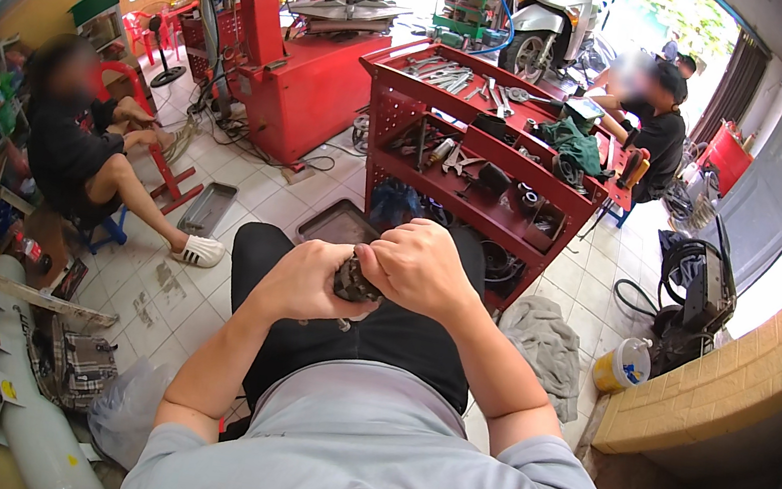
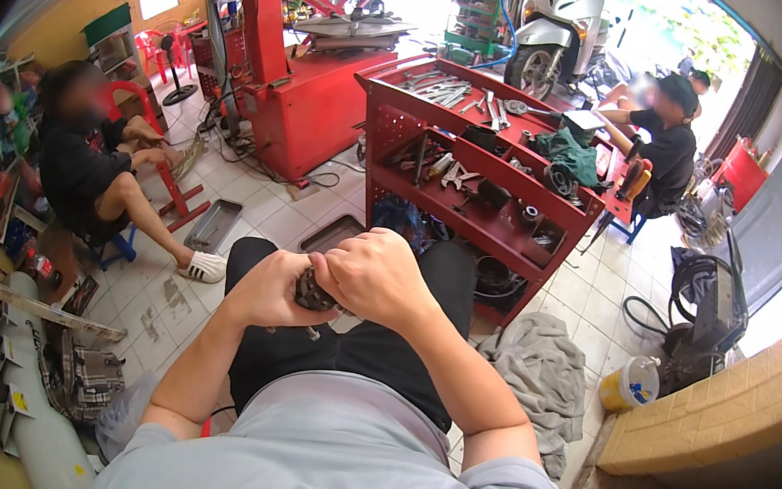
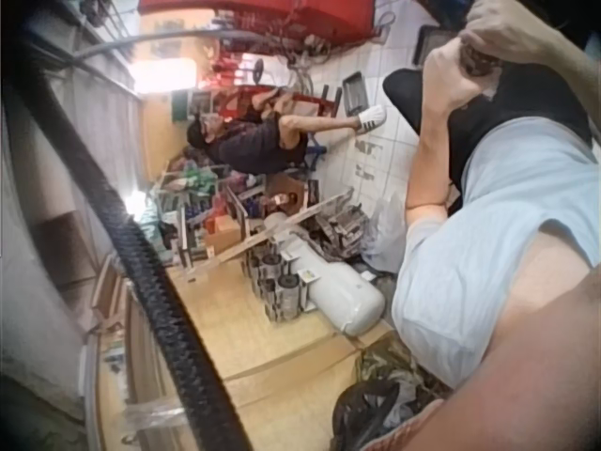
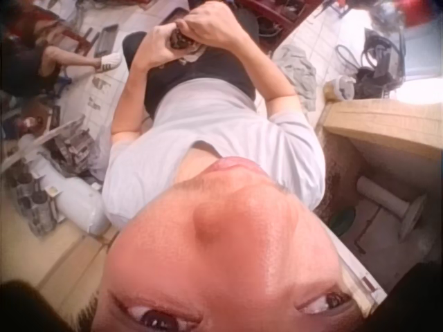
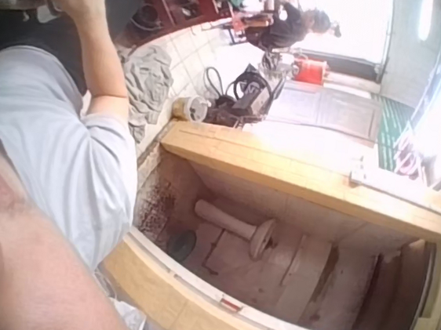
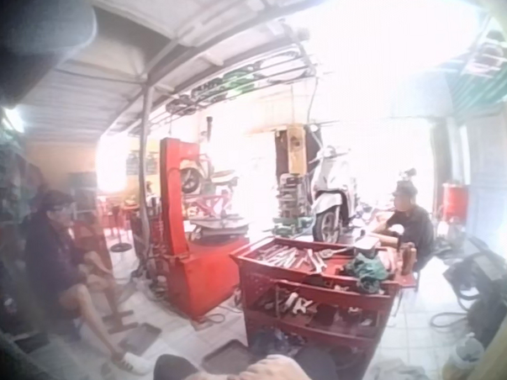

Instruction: The person sits on a low stool in a workshop and uses a screwdriver to adjust and tighten screws on a small mechanical component held in their lap. They repeatedly rotate the part to access different sides and manipulate the internal mechanism with the tool.

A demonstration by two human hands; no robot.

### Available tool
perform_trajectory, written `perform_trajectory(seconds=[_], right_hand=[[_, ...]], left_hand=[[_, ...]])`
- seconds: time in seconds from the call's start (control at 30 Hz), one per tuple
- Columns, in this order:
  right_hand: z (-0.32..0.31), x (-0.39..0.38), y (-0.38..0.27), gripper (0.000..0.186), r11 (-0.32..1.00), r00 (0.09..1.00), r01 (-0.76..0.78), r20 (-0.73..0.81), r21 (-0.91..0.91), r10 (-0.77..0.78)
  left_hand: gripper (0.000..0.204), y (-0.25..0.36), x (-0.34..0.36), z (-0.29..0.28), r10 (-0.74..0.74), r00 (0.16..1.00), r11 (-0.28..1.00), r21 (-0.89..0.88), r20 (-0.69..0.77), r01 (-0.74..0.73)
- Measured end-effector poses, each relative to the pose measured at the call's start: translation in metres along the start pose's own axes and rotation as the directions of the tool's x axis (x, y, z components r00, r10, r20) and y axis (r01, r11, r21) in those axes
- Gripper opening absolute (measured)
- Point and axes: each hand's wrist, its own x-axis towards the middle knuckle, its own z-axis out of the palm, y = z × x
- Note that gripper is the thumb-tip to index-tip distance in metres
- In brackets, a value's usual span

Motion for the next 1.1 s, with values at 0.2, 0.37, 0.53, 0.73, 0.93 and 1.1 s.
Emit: perform_trajectory(seconds=[0.2,0.37,0.53,0.73,0.93,1.1], right_hand=[[0.003,-0.002,-0.001,0.036,0.999,1.000,0.008,-0.020,0.031,-0.008],[0.000,0.000,-0.004,0.033,0.998,0.999,0.022,-0.039,0.057,-0.020],[0.002,0.000,-0.003,0.034,0.997,0.998,0.032,-0.062,0.068,-0.028],[-0.001,0.001,-0.003,0.036,0.998,0.997,0.000,-0.082,0.064,0.005],[0.000,0.001,-0.004,0.042,0.989,0.988,-0.141,-0.062,-0.036,0.139],[0.006,0.000,-0.009,0.042,0.931,0.936,-0.351,-0.062,-0.100,0.346]], left_hand=[[0.036,-0.005,0.000,-0.003,-0.004,0.996,0.994,-0.110,0.087,0.014],[0.034,-0.006,0.001,-0.003,0.023,0.991,0.990,-0.140,0.136,-0.004],[0.030,-0.009,0.001,-0.002,0.065,0.991,0.988,-0.144,0.118,-0.047],[0.035,-0.010,-0.001,0.004,0.066,0.998,0.995,-0.075,0.011,-0.065],[0.045,0.002,-0.001,0.008,-0.017,0.990,0.990,0.133,-0.141,0.036],[0.042,-0.002,0.001,0.011,-0.010,0.969,0.972,0.225,-0.247,0.068]])
